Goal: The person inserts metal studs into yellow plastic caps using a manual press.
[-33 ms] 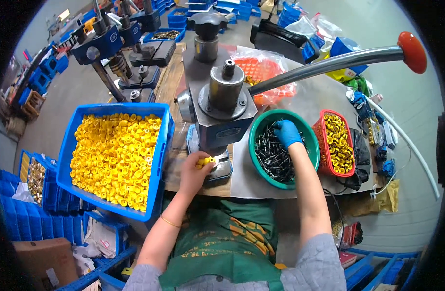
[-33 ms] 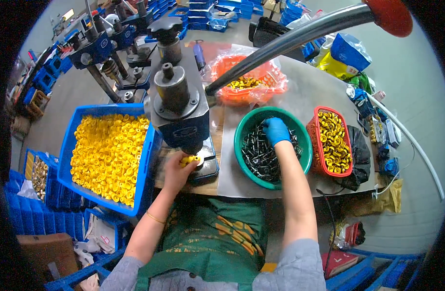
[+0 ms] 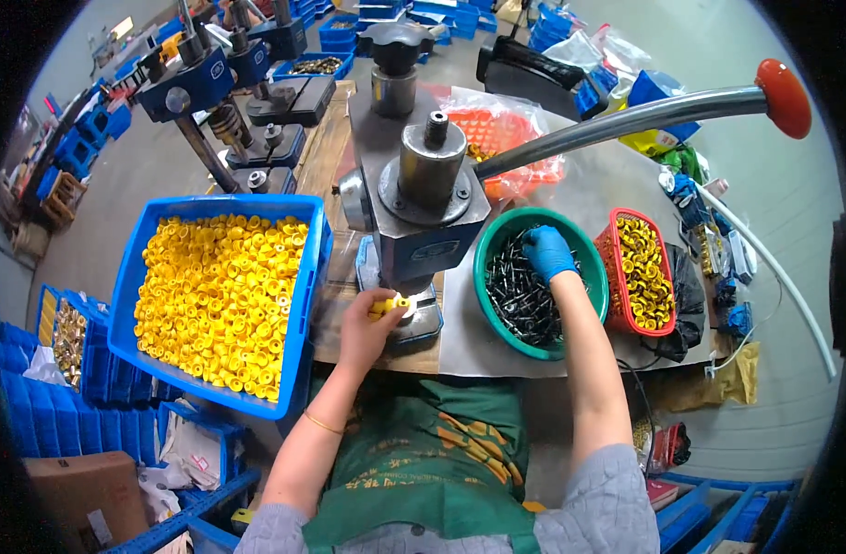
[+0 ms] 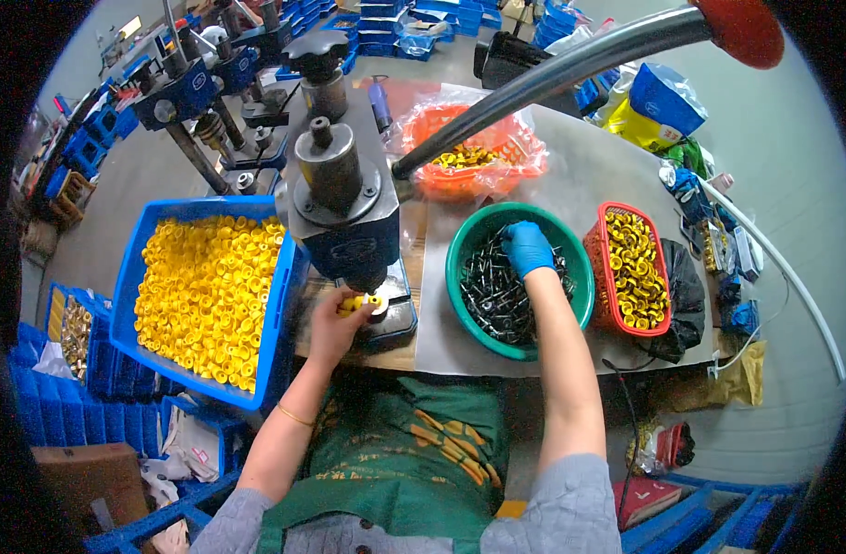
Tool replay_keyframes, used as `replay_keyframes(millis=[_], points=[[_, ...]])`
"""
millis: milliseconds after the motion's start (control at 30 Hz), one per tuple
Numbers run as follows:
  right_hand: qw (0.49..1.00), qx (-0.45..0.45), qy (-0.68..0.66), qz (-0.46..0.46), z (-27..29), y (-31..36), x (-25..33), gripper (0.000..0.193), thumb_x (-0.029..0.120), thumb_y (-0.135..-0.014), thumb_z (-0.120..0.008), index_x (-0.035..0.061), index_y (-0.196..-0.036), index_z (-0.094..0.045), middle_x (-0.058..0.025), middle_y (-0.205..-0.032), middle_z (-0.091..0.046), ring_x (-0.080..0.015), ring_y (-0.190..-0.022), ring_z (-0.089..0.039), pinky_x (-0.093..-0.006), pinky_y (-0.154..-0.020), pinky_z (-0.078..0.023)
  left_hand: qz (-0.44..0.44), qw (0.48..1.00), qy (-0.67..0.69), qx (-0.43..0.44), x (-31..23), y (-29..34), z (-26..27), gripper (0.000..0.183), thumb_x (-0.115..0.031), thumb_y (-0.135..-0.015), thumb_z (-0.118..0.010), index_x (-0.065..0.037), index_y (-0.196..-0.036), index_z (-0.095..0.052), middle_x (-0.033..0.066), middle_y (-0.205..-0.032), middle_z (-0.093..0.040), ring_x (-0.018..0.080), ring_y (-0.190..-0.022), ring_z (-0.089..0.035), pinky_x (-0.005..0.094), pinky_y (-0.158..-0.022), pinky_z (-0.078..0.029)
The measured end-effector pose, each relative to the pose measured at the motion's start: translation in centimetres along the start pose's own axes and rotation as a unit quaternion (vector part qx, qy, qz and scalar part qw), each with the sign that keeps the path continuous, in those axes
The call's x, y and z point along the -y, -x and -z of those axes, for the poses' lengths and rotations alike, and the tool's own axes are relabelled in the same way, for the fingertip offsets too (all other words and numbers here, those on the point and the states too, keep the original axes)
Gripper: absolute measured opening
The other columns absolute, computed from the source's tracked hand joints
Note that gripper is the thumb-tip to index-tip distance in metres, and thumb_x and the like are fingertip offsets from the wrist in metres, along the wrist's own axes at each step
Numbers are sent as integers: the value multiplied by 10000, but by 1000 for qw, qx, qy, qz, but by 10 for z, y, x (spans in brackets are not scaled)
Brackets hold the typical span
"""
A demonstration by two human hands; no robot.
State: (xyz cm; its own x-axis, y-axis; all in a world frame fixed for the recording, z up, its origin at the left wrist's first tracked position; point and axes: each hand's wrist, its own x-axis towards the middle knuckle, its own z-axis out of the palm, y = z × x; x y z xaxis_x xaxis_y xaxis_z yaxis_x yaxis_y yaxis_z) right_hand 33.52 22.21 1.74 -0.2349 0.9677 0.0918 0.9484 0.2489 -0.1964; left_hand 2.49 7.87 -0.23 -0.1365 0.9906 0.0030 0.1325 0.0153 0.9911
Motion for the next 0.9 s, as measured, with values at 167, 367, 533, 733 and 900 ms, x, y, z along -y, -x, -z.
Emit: replay_keyframes(millis=[167, 367, 533, 733, 900], points=[[964, -234, -100, 78, 12, 16, 45, 126, 154, -738, -579, 49, -807, -575, -141, -774, -563, -311, -758, -512, -382, -683, -428, 165, 946, 277, -32, 6, 5, 18, 195, -143, -794, -594, -25, -943, -554, 3, -731, -523, 66, -623, -468, 185, -520, -357], [899, 8, -436, 26, -16, 68, 168, 189, 150, -786, -578, 18, -921, -576, -127, -859, -589, -200, -740, -587, -291, -656, -461, 204, 883, 420, -47, 7, 12, 20, 208, -153, -817, -566, -42, -988, -530, 3, -758, -533, 80, -665, -501, 174, -541, -373], [915, -49, -391, 83, -46, 63, 170, 153, 124, -761, -588, 29, -878, -562, -138, -787, -565, -254, -704, -566, -312, -610, -448, 199, 889, 409, -48, 6, 20, 31, 189, -155, -809, -577, -52, -964, -541, 0, -804, -548, 86, -685, -511, 186, -551, -384], [938, -65, -267, 209, -44, 59, 178, 143, 161, -724, -600, 38, -734, -527, -157, -705, -523, -339, -686, -501, -418, -581, -397, 204, 892, 400, -48, 6, 24, 28, 200, -163, -803, -586, -55, -965, -543, -5, -817, -556, 87, -692, -514, 186, -548, -379], [933, -17, -304, 193, -26, 61, 173, 145, 136, -722, -594, 31, -808, -543, -161, -753, -539, -337, -743, -523, -399, -639, -419, 201, 899, 388, -34, 1, 24, 24, 210, -160, -801, -587, -50, -974, -541, -9, -816, -556, 84, -696, -514, 187, -545, -376]])
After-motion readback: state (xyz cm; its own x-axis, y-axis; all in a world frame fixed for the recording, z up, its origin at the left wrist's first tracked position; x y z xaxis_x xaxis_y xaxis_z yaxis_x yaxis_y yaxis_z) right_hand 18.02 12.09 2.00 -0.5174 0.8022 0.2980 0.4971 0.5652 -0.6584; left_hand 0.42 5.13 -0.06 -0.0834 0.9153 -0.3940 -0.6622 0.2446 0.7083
